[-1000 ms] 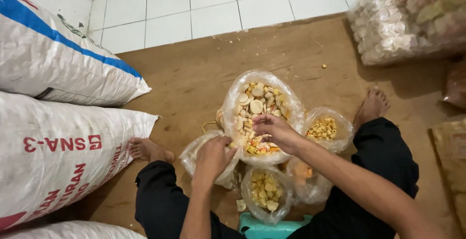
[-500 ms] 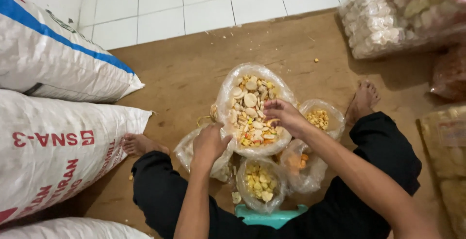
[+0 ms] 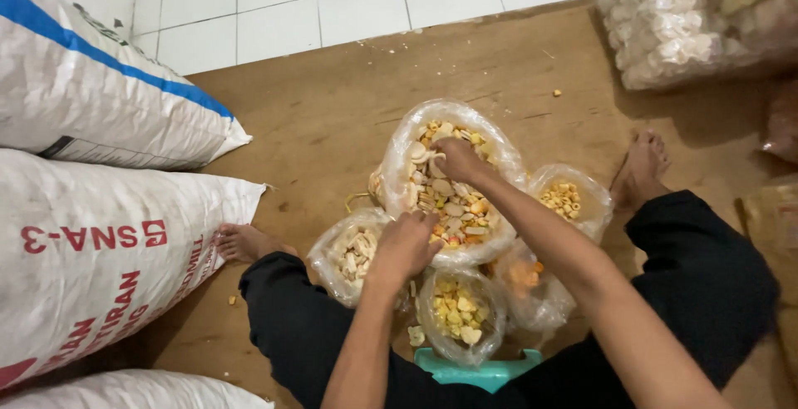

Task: The person sits on the floor and sorts a mixture of dried fruit pieces by hand. They pick up individual pieces from a central bag and place them into separate plastic bags based on type.

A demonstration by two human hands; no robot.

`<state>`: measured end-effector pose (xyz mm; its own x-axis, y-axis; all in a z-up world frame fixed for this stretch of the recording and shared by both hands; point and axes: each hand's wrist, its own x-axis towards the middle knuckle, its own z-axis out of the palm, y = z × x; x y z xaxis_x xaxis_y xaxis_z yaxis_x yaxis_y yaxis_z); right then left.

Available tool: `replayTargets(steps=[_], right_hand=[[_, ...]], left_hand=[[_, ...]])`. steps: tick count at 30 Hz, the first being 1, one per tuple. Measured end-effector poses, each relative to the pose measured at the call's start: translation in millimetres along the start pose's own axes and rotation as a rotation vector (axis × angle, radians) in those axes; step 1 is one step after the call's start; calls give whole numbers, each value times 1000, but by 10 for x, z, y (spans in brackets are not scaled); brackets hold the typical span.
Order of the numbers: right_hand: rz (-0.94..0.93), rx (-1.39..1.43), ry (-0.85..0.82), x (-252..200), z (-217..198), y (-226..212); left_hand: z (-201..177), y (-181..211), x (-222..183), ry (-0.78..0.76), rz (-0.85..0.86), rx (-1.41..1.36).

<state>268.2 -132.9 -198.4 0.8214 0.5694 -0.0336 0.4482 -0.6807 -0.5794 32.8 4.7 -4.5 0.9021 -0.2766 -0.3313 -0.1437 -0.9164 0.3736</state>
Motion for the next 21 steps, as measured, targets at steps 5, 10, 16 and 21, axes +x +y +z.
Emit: replayTargets(steps=[5, 10, 16, 21], right_hand=[[-17, -198, 69, 386, 227, 2], [112, -342, -96, 595, 21, -151], [-42, -465, -187, 641, 98, -152], [136, -386, -312, 379, 65, -307]], left_hand=[[145, -65, 126, 5, 13, -14], [114, -162, 130, -36, -80, -10], [261, -218, 203, -82, -154, -17], [224, -162, 205, -126, -150, -38]])
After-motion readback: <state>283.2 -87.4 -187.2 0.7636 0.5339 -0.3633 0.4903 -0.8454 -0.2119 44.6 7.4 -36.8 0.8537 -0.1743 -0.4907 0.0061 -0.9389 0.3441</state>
